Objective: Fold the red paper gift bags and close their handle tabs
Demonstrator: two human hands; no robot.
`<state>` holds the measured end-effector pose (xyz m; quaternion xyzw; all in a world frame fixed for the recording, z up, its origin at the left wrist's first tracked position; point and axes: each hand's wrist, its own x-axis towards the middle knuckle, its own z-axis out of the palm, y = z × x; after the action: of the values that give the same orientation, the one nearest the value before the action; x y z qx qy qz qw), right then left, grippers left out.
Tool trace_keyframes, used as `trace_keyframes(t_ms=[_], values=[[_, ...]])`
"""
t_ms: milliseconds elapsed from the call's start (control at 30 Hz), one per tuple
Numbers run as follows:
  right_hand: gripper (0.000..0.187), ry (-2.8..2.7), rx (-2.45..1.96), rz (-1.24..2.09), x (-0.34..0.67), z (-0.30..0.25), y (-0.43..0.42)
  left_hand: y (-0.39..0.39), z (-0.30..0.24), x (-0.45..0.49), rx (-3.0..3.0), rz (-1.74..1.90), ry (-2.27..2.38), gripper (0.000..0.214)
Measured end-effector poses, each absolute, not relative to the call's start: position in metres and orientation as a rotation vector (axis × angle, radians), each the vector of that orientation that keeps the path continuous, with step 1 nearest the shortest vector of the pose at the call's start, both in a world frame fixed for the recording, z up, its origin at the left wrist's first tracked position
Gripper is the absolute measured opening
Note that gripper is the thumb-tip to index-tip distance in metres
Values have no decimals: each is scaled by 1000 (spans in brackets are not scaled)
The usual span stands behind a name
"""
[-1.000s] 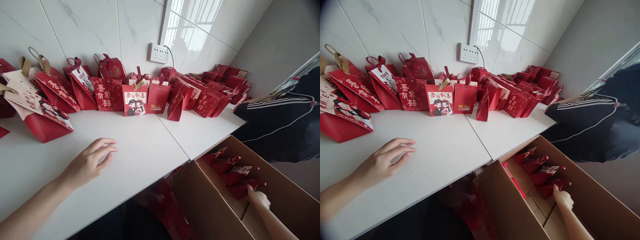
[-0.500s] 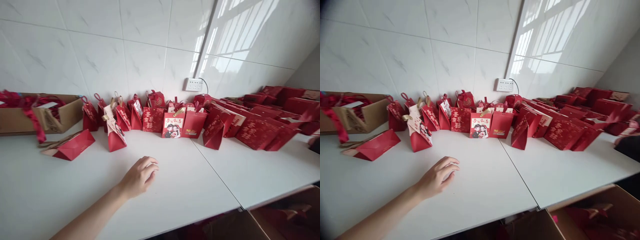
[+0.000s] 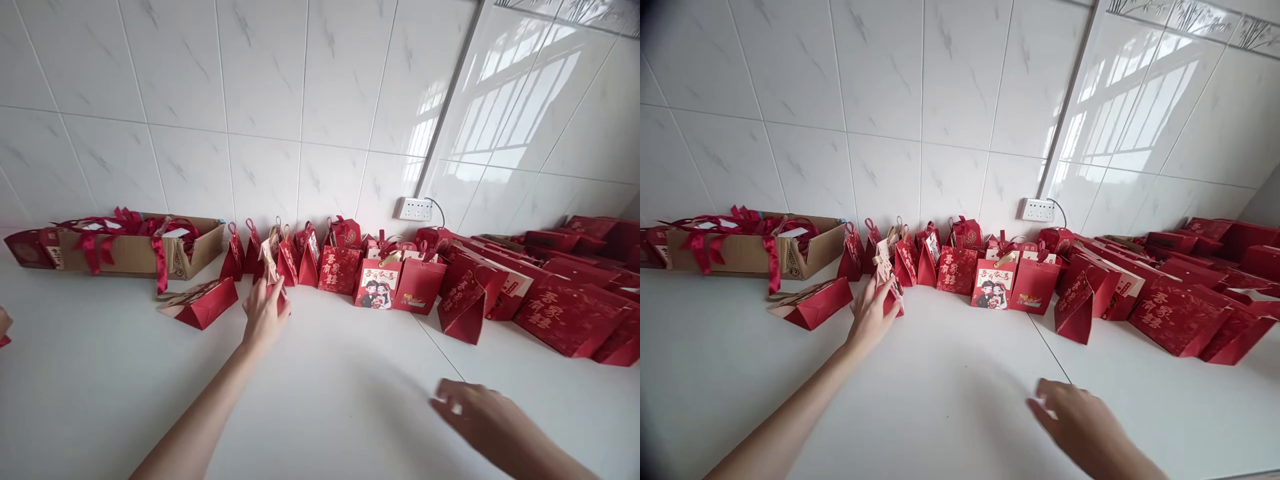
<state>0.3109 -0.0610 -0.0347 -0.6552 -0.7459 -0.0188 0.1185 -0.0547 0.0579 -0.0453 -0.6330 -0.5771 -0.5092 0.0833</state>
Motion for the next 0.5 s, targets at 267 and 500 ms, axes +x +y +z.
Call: trace_keyframes(t_ms=[267,500], values=[[22,-2197,-1040,409,185,14,10,50,-42,-49,-1871,-1928,-1436,6],[15,-1896,-872,54,155,7,43,15,-40,-8,-2238,-2112,-1292,27]])
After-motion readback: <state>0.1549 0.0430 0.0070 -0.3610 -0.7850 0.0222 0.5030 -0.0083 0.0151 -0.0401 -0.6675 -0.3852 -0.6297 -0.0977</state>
